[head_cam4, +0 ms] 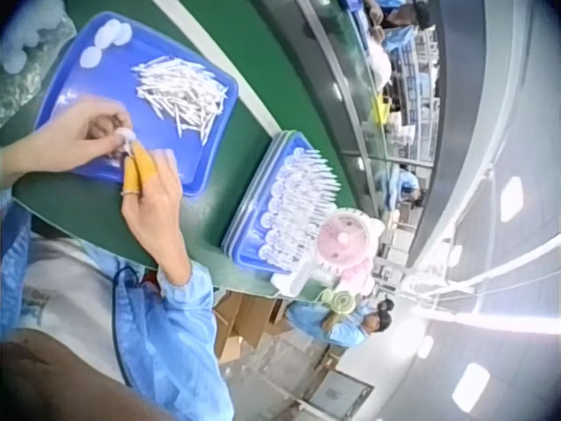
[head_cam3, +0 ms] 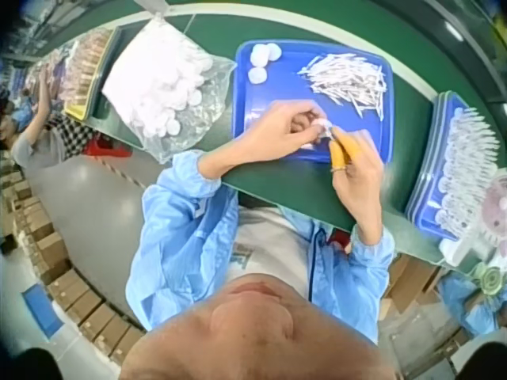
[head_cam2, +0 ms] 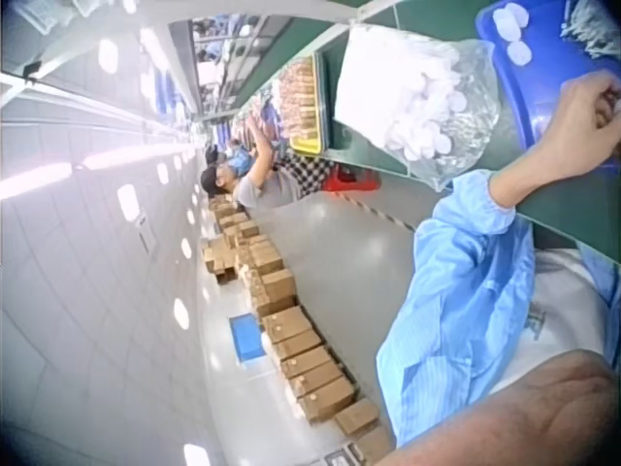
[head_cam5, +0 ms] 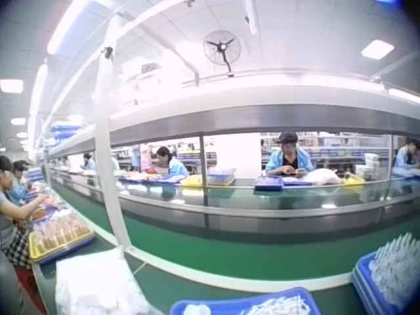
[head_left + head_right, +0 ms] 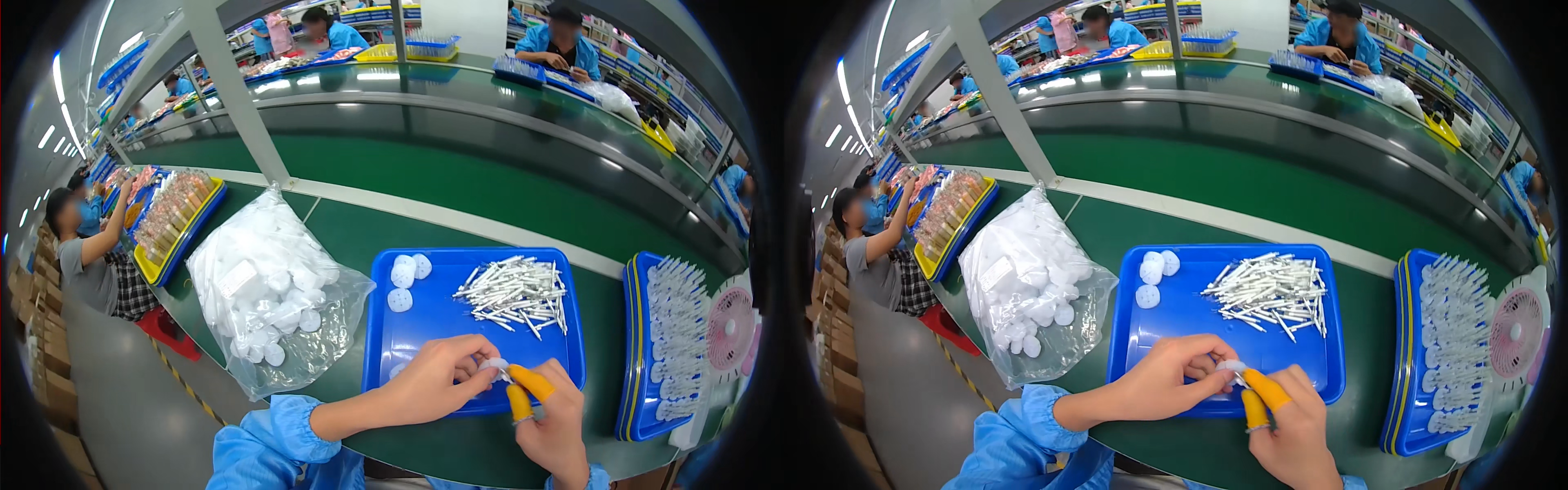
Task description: The person inserts white plastic rods into circular white plastic bases using a yellow tool. The person picks up a base, inserts a rod, and places the assembled unit into a blue tray. The process is repeated continuously throughout the clip.
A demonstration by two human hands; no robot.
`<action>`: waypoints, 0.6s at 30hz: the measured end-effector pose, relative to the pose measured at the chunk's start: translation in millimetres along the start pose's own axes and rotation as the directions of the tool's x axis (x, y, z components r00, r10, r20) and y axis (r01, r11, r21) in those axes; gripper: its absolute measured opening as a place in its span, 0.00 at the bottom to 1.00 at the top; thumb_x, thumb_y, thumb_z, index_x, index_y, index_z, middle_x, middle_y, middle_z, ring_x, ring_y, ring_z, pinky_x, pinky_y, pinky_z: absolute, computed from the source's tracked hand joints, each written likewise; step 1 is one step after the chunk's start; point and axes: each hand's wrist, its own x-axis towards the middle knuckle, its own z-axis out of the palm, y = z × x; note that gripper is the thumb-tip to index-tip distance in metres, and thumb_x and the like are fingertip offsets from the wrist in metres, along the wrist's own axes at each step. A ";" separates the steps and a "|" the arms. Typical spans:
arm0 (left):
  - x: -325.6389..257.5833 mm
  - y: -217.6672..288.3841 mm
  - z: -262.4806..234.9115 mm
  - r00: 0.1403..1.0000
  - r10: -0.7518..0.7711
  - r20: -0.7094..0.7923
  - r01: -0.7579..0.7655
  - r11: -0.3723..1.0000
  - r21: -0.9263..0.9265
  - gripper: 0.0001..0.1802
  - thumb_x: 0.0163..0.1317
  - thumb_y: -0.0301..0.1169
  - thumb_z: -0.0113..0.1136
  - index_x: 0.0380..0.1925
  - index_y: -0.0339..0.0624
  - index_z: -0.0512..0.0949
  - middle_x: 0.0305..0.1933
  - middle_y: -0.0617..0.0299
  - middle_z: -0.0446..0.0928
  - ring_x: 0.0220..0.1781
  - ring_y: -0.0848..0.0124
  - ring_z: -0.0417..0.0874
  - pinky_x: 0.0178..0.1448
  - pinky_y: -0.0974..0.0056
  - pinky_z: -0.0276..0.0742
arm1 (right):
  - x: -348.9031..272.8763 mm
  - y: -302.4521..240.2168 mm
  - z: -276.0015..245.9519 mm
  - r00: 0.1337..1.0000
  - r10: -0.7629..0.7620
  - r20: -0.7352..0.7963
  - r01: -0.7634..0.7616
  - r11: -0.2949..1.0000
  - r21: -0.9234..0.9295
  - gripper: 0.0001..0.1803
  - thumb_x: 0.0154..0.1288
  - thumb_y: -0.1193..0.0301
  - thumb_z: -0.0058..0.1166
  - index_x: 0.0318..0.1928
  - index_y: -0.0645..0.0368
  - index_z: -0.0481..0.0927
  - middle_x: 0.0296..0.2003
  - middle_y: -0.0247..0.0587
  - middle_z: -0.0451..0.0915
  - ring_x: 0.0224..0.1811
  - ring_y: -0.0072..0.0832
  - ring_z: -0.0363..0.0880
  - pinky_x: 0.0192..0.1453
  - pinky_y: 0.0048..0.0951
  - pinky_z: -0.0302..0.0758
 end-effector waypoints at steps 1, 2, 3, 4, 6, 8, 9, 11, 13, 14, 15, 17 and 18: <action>-2.4 -0.8 0.8 1.000 0.010 -0.011 -0.010 1.000 -0.021 0.09 0.77 0.24 0.63 0.52 0.31 0.80 0.41 0.55 0.88 0.45 0.73 0.92 0.51 0.67 0.88 | 0.0 4.4 3.0 0.999 -0.010 0.034 0.009 1.000 0.004 0.26 0.48 0.88 0.63 0.52 0.68 0.85 0.36 0.48 0.81 0.38 0.47 0.78 0.42 0.42 0.76; -2.5 -3.3 4.1 1.000 0.022 -0.009 -0.023 0.998 -0.051 0.09 0.76 0.22 0.63 0.52 0.31 0.80 0.41 0.56 0.88 0.45 0.74 0.91 0.51 0.68 0.88 | -2.3 9.2 2.8 0.998 -0.007 0.067 0.007 1.000 -0.004 0.29 0.46 0.88 0.63 0.54 0.68 0.85 0.38 0.48 0.80 0.39 0.48 0.78 0.43 0.44 0.76; -2.9 -4.4 3.4 0.998 0.043 -0.034 -0.044 0.999 -0.009 0.09 0.75 0.19 0.62 0.53 0.30 0.80 0.41 0.57 0.88 0.47 0.74 0.91 0.52 0.68 0.88 | -0.6 9.9 3.2 0.997 -0.011 0.077 0.010 1.000 0.004 0.30 0.43 0.87 0.63 0.54 0.68 0.85 0.39 0.47 0.79 0.39 0.47 0.77 0.43 0.43 0.75; -3.8 -8.1 4.0 0.997 0.046 -0.055 -0.047 0.999 -0.013 0.11 0.73 0.17 0.63 0.53 0.31 0.80 0.43 0.57 0.87 0.48 0.74 0.91 0.53 0.68 0.88 | -0.8 12.3 4.6 0.996 -0.021 0.085 0.020 1.000 0.016 0.30 0.42 0.86 0.64 0.53 0.68 0.85 0.39 0.48 0.79 0.40 0.47 0.76 0.44 0.43 0.75; -4.0 -11.0 7.0 0.986 0.114 -0.119 -0.111 0.993 0.035 0.11 0.72 0.16 0.64 0.52 0.30 0.81 0.46 0.56 0.85 0.49 0.72 0.91 0.53 0.68 0.89 | -4.9 19.0 6.7 0.995 -0.041 0.096 0.037 0.999 0.035 0.31 0.41 0.86 0.64 0.53 0.69 0.85 0.40 0.48 0.79 0.40 0.47 0.76 0.44 0.43 0.75; -5.1 -7.9 7.5 0.977 0.122 -0.174 -0.104 0.989 0.105 0.10 0.71 0.15 0.63 0.51 0.29 0.81 0.49 0.56 0.82 0.49 0.69 0.92 0.54 0.68 0.90 | -7.0 25.3 9.9 0.993 -0.042 0.106 0.037 0.998 0.051 0.30 0.40 0.85 0.65 0.52 0.71 0.85 0.41 0.48 0.78 0.41 0.47 0.76 0.45 0.44 0.74; -3.7 -6.0 10.1 0.978 0.107 -0.177 -0.087 0.989 0.117 0.08 0.71 0.15 0.63 0.49 0.28 0.82 0.49 0.56 0.81 0.49 0.68 0.92 0.53 0.68 0.90 | -8.2 27.6 8.5 0.993 -0.048 0.105 0.042 0.997 0.057 0.30 0.39 0.85 0.65 0.51 0.72 0.85 0.42 0.48 0.78 0.41 0.47 0.76 0.45 0.44 0.74; -3.0 -5.8 12.3 0.975 0.136 -0.178 -0.103 0.978 0.180 0.08 0.71 0.15 0.64 0.48 0.29 0.82 0.48 0.56 0.82 0.48 0.68 0.93 0.52 0.68 0.90 | -8.2 28.2 6.1 0.991 -0.062 0.119 0.056 0.997 0.055 0.29 0.39 0.85 0.66 0.49 0.73 0.86 0.42 0.48 0.78 0.42 0.46 0.76 0.46 0.45 0.74; -2.9 -6.1 14.4 0.969 0.164 -0.184 -0.119 0.965 0.233 0.08 0.70 0.15 0.64 0.48 0.29 0.83 0.48 0.56 0.82 0.48 0.68 0.93 0.51 0.68 0.90 | -10.1 29.0 4.9 0.990 -0.068 0.126 0.062 0.997 0.046 0.27 0.38 0.85 0.66 0.47 0.74 0.86 0.42 0.49 0.78 0.42 0.47 0.76 0.46 0.45 0.74; -3.3 -5.9 14.6 0.966 0.178 -0.188 -0.127 0.958 0.256 0.08 0.70 0.15 0.65 0.47 0.29 0.83 0.48 0.55 0.82 0.47 0.69 0.93 0.50 0.68 0.91 | -10.8 29.5 5.2 0.990 -0.066 0.124 0.061 0.997 0.037 0.26 0.38 0.85 0.66 0.46 0.74 0.86 0.42 0.49 0.78 0.42 0.47 0.76 0.46 0.45 0.74; -3.7 -6.0 14.9 0.962 0.192 -0.193 -0.134 0.951 0.278 0.08 0.69 0.15 0.65 0.47 0.28 0.83 0.48 0.55 0.83 0.47 0.69 0.93 0.50 0.67 0.91 | -11.3 30.2 5.6 0.990 -0.064 0.123 0.061 0.998 0.028 0.25 0.38 0.85 0.65 0.45 0.74 0.86 0.41 0.49 0.78 0.42 0.47 0.76 0.47 0.44 0.74; -4.1 -9.1 13.2 0.952 0.235 -0.195 -0.163 0.931 0.328 0.09 0.68 0.15 0.66 0.47 0.29 0.83 0.46 0.55 0.84 0.46 0.69 0.93 0.48 0.67 0.91 | -10.8 32.0 6.7 0.991 -0.028 0.129 0.027 1.000 0.014 0.23 0.38 0.85 0.65 0.43 0.75 0.85 0.41 0.50 0.78 0.43 0.47 0.76 0.47 0.44 0.74; -4.2 -10.3 12.7 0.946 0.257 -0.195 -0.177 0.919 0.352 0.09 0.68 0.16 0.67 0.47 0.29 0.83 0.46 0.55 0.84 0.46 0.69 0.93 0.48 0.66 0.92 | -10.6 33.1 7.4 0.991 -0.011 0.133 0.010 1.000 0.007 0.22 0.38 0.85 0.65 0.42 0.75 0.85 0.41 0.51 0.78 0.43 0.48 0.76 0.47 0.44 0.75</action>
